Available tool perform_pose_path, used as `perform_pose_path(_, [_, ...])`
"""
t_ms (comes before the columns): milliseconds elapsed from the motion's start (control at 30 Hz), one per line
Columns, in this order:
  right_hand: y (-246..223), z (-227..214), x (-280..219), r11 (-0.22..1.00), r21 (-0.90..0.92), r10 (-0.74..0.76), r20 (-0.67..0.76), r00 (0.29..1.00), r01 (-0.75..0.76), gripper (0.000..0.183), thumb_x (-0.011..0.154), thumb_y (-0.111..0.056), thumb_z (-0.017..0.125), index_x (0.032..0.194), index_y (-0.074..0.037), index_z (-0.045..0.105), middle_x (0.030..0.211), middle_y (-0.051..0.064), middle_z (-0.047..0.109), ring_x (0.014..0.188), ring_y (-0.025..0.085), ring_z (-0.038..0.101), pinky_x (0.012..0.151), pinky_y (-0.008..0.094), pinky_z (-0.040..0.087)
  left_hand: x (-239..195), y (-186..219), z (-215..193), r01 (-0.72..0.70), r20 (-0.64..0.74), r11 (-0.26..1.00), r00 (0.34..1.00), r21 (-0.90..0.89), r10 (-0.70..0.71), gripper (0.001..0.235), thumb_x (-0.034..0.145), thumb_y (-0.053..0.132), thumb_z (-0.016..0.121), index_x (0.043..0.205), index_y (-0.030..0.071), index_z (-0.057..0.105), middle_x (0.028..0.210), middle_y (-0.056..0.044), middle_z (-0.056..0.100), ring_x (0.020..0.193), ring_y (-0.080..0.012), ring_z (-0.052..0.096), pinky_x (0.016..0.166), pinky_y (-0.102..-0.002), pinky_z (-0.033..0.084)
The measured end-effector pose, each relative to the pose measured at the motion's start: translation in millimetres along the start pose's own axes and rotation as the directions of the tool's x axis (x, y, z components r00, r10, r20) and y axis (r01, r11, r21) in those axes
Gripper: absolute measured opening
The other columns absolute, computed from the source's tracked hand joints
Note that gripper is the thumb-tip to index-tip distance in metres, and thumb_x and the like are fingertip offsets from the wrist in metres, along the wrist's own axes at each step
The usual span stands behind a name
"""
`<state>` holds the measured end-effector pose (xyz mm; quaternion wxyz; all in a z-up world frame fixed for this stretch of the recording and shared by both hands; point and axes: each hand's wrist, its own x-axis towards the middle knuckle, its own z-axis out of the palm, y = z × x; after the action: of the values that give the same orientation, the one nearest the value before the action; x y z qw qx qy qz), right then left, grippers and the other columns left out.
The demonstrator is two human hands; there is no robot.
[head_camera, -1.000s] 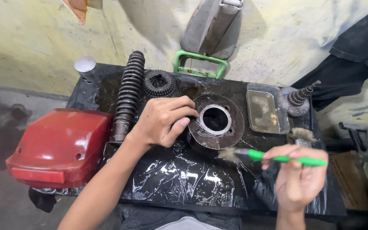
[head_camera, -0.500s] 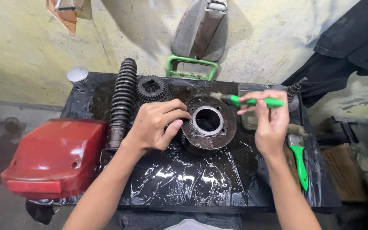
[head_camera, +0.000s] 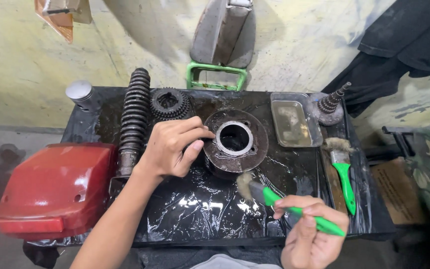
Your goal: Cleaning a motorcycle engine cylinder block using a brush and cleaning solution on a workbench.
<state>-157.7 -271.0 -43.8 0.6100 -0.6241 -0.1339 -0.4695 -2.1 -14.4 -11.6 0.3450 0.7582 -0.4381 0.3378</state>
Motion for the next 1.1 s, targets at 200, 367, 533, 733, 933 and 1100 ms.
perform_pose_path(200, [34, -19, 42, 1.000, -0.010, 0.013, 0.011, 1.000, -0.012, 0.021, 0.121, -0.025, 0.043, 0.118, -0.005, 0.040, 0.084, 0.030, 0.070, 0.053, 0.024, 0.064, 0.049, 0.026, 0.057, 0, 1, 0, 0.005, -0.008, 1.000, 1.000, -0.004, -0.005, 0.052, 0.114, 0.038, 0.035, 0.100, 0.014, 0.079, 0.086, -0.007, 0.069, 0.067, -0.0322, 0.073, 0.060, -0.040, 0.060])
perform_pose_path(367, [67, -3, 89, 0.995, -0.029, 0.102, 0.082, 0.991, -0.100, 0.021, 0.124, -0.029, 0.045, 0.126, -0.008, 0.042, 0.092, 0.021, 0.072, 0.063, 0.016, 0.066, 0.052, 0.021, 0.056, 1, 1, -1, 0.005, -0.006, 1.000, 1.000, -0.004, -0.005, 0.052, 0.114, 0.037, 0.035, 0.100, 0.014, 0.079, 0.086, -0.008, 0.069, 0.068, -0.0330, 0.073, 0.060, -0.041, 0.060])
perform_pose_path(533, [96, 29, 117, 0.985, 0.005, 0.169, 0.183, 0.968, -0.173, 0.018, 0.125, -0.025, 0.043, 0.125, -0.007, 0.043, 0.097, 0.015, 0.074, 0.071, 0.013, 0.069, 0.056, 0.020, 0.059, 0, 0, 1, 0.010, -0.004, 1.000, 1.000, -0.001, -0.010, 0.052, 0.114, 0.037, 0.035, 0.101, 0.014, 0.080, 0.085, -0.007, 0.069, 0.066, -0.0326, 0.072, 0.059, -0.041, 0.060])
perform_pose_path(733, [92, 12, 98, 0.944, 0.083, 0.313, 0.071, 0.947, -0.318, 0.017, 0.124, -0.027, 0.045, 0.126, -0.010, 0.044, 0.097, 0.019, 0.074, 0.066, 0.018, 0.071, 0.054, 0.023, 0.062, 4, 4, -1, 0.028, -0.006, 1.000, 1.000, -0.003, -0.028, 0.055, 0.114, 0.038, 0.033, 0.100, 0.015, 0.081, 0.082, -0.006, 0.066, 0.062, -0.0306, 0.070, 0.058, -0.038, 0.059])
perform_pose_path(933, [28, -3, 30, 0.957, 0.055, 0.289, -0.206, 0.935, -0.284, 0.013, 0.124, -0.018, 0.053, 0.129, -0.009, 0.044, 0.101, 0.019, 0.065, 0.090, 0.027, 0.073, 0.052, 0.031, 0.059, 3, 5, -6, -0.011, 0.061, 1.000, 0.998, -0.006, 0.012, 0.054, 0.116, 0.029, 0.034, 0.105, 0.002, 0.080, 0.096, -0.010, 0.074, 0.073, -0.0264, 0.073, 0.060, -0.038, 0.054])
perform_pose_path(1100, [-8, 16, -1, 0.952, -0.064, 0.265, -0.325, 0.908, -0.300, 0.016, 0.121, -0.018, 0.046, 0.125, -0.005, 0.038, 0.091, 0.030, 0.059, 0.079, 0.033, 0.067, 0.046, 0.036, 0.058, 3, 6, -6, -0.006, 0.063, 1.000, 0.998, -0.013, 0.007, 0.053, 0.115, 0.028, 0.034, 0.105, 0.002, 0.079, 0.096, -0.010, 0.074, 0.076, -0.0277, 0.075, 0.063, -0.039, 0.055])
